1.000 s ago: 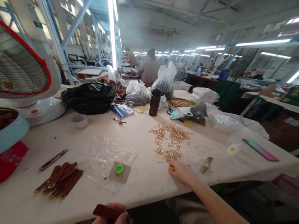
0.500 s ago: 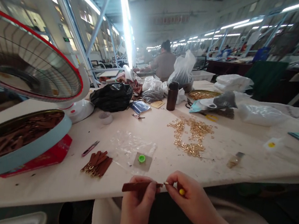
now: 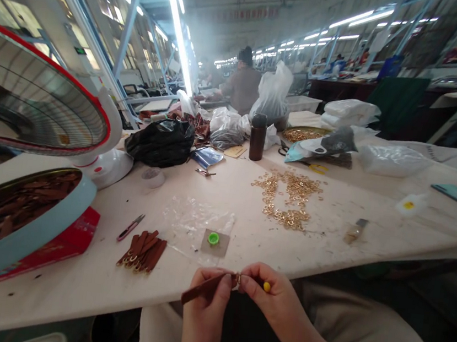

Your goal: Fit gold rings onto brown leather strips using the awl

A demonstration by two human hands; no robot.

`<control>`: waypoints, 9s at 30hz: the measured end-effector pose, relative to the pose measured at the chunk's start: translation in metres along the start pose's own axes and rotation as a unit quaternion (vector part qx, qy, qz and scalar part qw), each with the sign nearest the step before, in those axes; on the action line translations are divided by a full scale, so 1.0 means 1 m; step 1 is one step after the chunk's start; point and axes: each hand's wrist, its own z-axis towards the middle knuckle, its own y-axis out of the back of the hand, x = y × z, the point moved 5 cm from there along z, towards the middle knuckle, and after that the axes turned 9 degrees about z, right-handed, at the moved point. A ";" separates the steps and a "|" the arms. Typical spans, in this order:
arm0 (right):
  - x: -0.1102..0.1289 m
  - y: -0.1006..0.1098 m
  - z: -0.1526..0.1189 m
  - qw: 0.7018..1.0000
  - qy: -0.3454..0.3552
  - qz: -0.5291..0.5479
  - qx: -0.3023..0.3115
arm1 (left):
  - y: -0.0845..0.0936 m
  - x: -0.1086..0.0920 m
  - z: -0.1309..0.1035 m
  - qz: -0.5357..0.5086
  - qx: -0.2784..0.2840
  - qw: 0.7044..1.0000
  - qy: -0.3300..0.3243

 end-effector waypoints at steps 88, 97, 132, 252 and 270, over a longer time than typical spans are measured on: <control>0.022 -0.015 -0.025 0.991 0.014 0.078 0.104 | -0.003 -0.028 -0.036 0.094 0.252 0.963 0.011; 0.007 -0.010 -0.024 0.997 0.080 -0.003 0.014 | -0.009 -0.012 -0.028 0.029 0.213 0.975 0.063; 0.010 0.030 0.024 0.996 0.064 -0.038 -0.045 | -0.001 0.012 0.000 -0.032 0.170 0.976 0.135; 0.028 -0.025 -0.018 0.976 -0.099 0.092 0.170 | 0.007 -0.018 -0.026 -0.092 0.252 0.952 0.146; -0.012 -0.054 0.018 0.986 -0.105 0.024 0.128 | 0.025 0.017 0.008 0.083 0.221 0.969 0.076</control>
